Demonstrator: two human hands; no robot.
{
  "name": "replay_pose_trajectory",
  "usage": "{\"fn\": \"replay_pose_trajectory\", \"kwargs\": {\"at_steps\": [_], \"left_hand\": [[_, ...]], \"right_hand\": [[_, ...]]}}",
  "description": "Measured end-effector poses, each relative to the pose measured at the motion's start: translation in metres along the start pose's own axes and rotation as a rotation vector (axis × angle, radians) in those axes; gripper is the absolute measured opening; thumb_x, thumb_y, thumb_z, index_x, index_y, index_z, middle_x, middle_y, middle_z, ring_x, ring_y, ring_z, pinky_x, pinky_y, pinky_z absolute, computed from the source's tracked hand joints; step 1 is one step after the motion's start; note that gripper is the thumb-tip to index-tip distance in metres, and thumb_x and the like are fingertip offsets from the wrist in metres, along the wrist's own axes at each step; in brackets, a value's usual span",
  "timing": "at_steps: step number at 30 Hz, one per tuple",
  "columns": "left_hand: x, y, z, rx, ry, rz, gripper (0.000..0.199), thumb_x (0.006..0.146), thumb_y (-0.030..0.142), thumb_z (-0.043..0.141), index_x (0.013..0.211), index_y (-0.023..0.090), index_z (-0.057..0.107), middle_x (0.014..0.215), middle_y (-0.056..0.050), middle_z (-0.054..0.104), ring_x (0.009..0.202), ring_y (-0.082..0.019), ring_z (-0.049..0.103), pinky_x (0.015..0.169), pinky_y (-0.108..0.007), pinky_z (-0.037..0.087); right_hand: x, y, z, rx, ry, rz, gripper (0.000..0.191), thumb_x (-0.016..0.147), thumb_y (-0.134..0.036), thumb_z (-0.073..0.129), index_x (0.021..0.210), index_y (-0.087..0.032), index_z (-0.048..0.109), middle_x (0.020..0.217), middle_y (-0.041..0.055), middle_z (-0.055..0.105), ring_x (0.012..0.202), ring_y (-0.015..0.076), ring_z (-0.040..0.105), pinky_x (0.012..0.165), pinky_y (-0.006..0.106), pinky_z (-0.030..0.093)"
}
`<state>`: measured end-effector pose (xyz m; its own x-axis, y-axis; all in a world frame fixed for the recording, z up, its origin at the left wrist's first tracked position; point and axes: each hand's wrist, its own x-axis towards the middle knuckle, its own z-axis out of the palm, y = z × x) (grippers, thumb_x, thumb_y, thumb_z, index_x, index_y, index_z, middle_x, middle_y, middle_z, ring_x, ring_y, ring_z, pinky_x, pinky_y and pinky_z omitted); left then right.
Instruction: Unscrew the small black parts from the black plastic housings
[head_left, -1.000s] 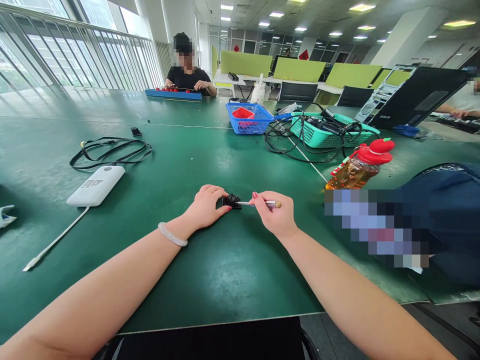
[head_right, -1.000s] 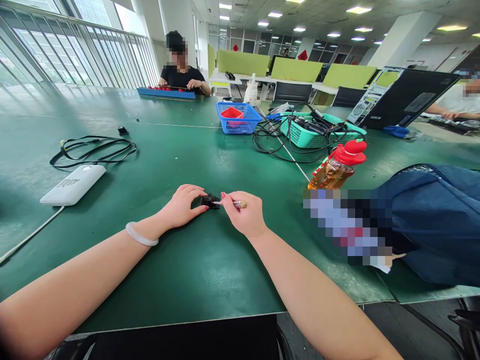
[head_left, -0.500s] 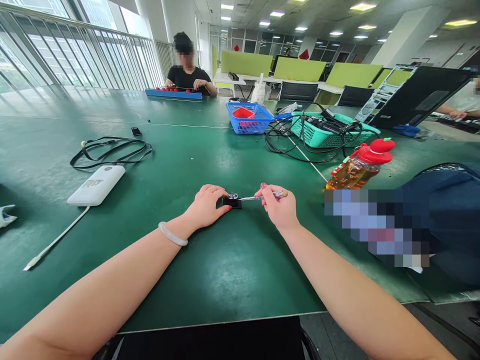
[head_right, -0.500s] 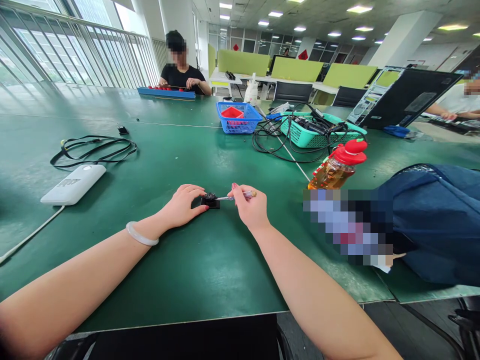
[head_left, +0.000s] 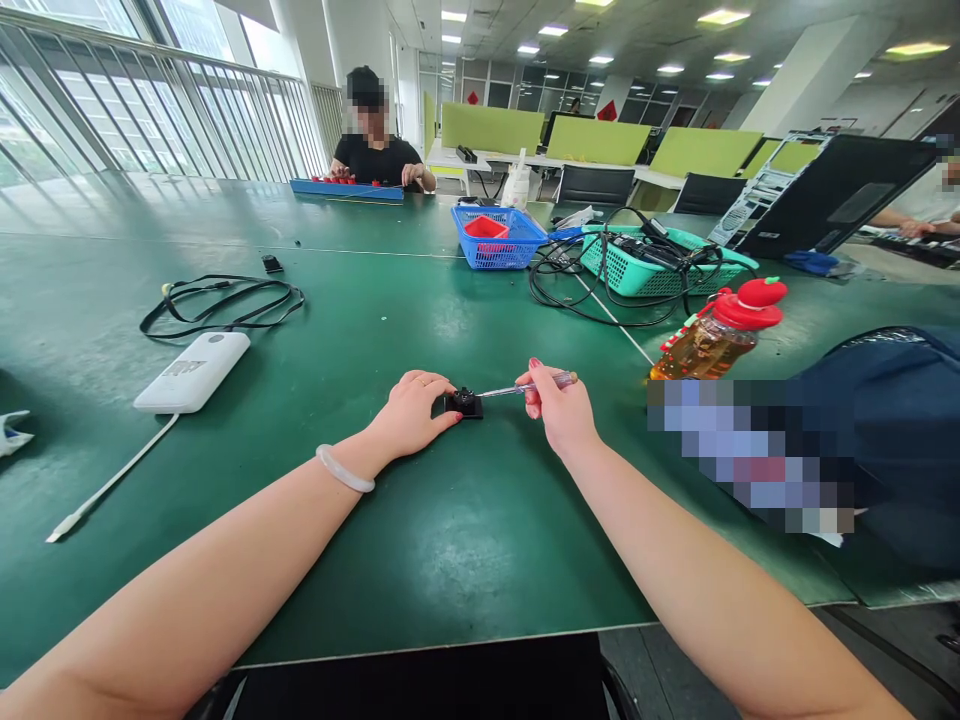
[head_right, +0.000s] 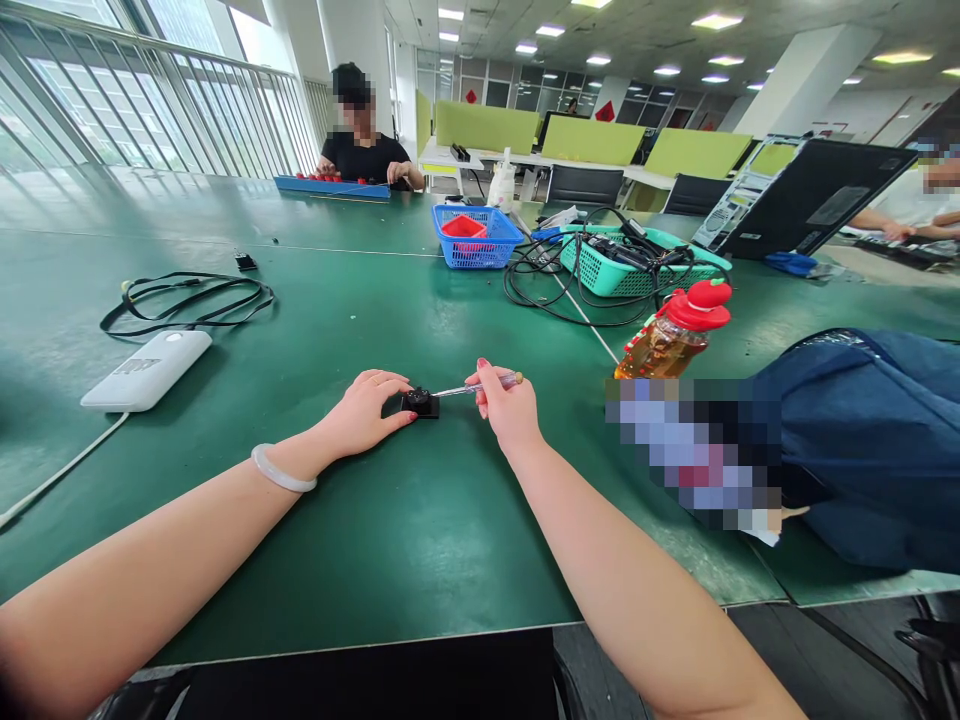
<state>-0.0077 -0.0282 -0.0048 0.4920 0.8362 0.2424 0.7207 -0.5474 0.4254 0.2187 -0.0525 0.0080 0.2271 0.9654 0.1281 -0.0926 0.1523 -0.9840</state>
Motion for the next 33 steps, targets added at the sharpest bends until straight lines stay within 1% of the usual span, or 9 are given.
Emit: {"fn": "replay_pose_trajectory", "kwargs": {"at_steps": [4,9,11,18,21,27,33], "left_hand": [[0.0,0.001,-0.001,-0.005,-0.003,-0.001,0.032,0.084,0.042,0.063,0.109,0.022,0.065,0.126,-0.008,0.064,0.125,-0.03,0.049,0.112,-0.053,0.034],[-0.002,0.006,-0.005,-0.044,-0.036,0.043,0.033,0.081,0.042,0.066,0.107,0.022,0.067,0.128,-0.009,0.062,0.127,-0.031,0.047,0.113,-0.052,0.035],[-0.003,0.008,-0.007,-0.062,-0.042,0.064,0.031,0.081,0.042,0.066,0.106,0.022,0.068,0.128,-0.009,0.061,0.127,-0.03,0.046,0.113,-0.052,0.035],[-0.004,0.009,-0.01,-0.097,-0.067,0.13,0.029,0.079,0.039,0.068,0.104,0.023,0.068,0.129,-0.009,0.06,0.128,-0.03,0.046,0.113,-0.052,0.035],[-0.005,0.011,-0.01,-0.092,-0.097,0.143,0.03,0.079,0.04,0.069,0.104,0.024,0.068,0.131,-0.008,0.059,0.13,-0.03,0.044,0.113,-0.051,0.035],[-0.004,0.011,-0.009,-0.076,-0.099,0.135,0.03,0.079,0.042,0.07,0.103,0.023,0.069,0.131,-0.009,0.059,0.13,-0.03,0.044,0.113,-0.052,0.035],[-0.004,0.009,-0.007,-0.052,-0.095,0.141,0.032,0.08,0.044,0.07,0.104,0.023,0.069,0.131,-0.009,0.059,0.129,-0.029,0.045,0.113,-0.051,0.034]], "right_hand": [[0.001,0.001,0.0,0.04,-0.031,0.047,0.045,0.074,-0.06,0.073,0.063,-0.016,0.067,0.047,-0.004,0.048,0.038,0.0061,0.04,0.037,0.023,0.035],[0.001,0.002,0.0,0.081,-0.157,0.131,0.051,0.067,-0.067,0.075,0.065,-0.016,0.068,0.049,-0.0038,0.049,0.038,0.0061,0.043,0.039,0.023,0.036],[0.001,0.003,-0.001,0.097,-0.182,0.158,0.053,0.065,-0.068,0.076,0.066,-0.016,0.068,0.049,-0.0039,0.05,0.038,0.006,0.043,0.039,0.023,0.036],[0.002,0.003,-0.002,0.164,-0.192,0.258,0.054,0.06,-0.067,0.08,0.065,-0.015,0.067,0.046,-0.0044,0.048,0.038,0.0056,0.041,0.039,0.022,0.036],[0.002,0.002,-0.001,0.187,-0.171,0.266,0.054,0.059,-0.067,0.081,0.062,-0.015,0.066,0.044,-0.0046,0.047,0.036,0.0047,0.037,0.038,0.022,0.034],[0.003,0.001,-0.001,0.188,-0.108,0.295,0.051,0.071,-0.064,0.075,0.06,-0.015,0.063,0.043,-0.0047,0.045,0.034,0.0042,0.034,0.036,0.022,0.032],[0.004,0.002,-0.002,0.219,-0.105,0.328,0.048,0.074,-0.06,0.075,0.061,-0.015,0.063,0.043,-0.0046,0.045,0.035,0.0042,0.033,0.037,0.022,0.032]]}}
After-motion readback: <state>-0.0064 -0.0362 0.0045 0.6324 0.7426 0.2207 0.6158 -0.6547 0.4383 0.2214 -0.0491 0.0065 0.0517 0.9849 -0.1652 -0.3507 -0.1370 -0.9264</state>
